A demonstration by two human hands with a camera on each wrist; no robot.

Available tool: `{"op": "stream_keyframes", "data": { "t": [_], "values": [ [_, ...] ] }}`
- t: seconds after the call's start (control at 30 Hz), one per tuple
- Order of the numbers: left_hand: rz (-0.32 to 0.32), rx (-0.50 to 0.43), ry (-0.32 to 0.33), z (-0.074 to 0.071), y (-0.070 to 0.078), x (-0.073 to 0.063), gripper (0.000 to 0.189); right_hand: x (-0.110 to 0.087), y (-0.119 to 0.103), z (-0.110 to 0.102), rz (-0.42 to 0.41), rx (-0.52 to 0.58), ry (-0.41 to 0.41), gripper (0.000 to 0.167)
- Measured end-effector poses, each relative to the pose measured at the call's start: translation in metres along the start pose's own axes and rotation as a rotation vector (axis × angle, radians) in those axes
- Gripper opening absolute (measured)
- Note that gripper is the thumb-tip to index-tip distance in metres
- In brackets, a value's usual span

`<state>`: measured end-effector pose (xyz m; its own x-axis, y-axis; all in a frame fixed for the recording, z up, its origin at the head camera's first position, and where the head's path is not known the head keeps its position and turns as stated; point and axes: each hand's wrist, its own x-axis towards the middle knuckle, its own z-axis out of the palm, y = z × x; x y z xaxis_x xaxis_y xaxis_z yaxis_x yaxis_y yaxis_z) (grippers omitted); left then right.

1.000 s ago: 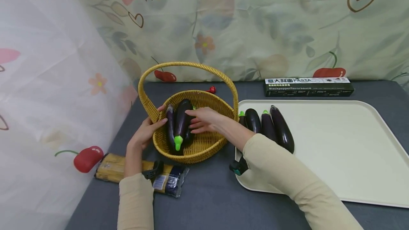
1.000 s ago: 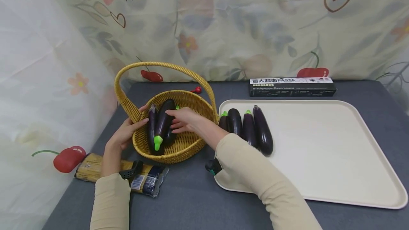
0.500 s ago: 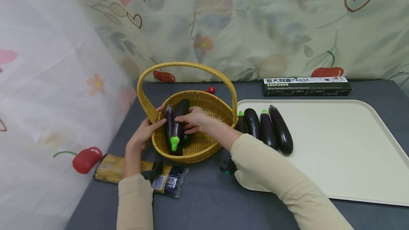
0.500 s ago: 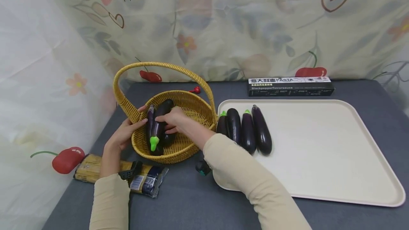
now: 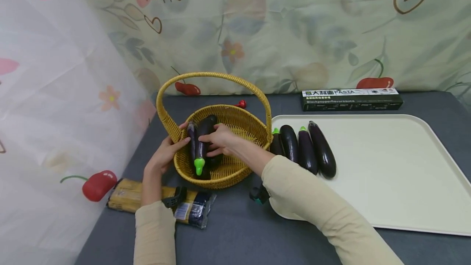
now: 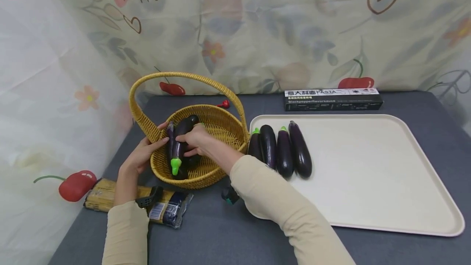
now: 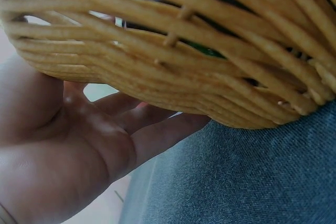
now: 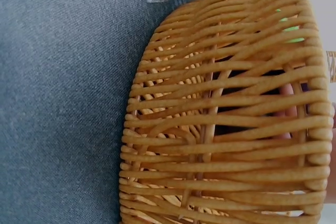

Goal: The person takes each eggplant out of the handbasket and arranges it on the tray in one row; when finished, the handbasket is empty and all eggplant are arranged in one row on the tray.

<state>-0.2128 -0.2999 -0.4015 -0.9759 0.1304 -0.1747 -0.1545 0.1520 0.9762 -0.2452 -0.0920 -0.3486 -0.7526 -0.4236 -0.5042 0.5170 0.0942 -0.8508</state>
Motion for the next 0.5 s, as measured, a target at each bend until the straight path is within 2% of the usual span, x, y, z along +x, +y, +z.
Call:
{"op": "stream_keyframes", "data": {
  "t": [0.33,0.5],
  "values": [
    [0.002,0.000,-0.003,-0.0003,-0.0003,-0.0007,0.066,0.0017,0.0026,0.0035,-0.014,0.027,0.009,0.072],
    [-0.001,0.005,-0.004,0.0002,0.0009,-0.0019,0.066,0.0015,0.0037,0.0005,-0.020,0.037,-0.012,0.073]
  ]
}}
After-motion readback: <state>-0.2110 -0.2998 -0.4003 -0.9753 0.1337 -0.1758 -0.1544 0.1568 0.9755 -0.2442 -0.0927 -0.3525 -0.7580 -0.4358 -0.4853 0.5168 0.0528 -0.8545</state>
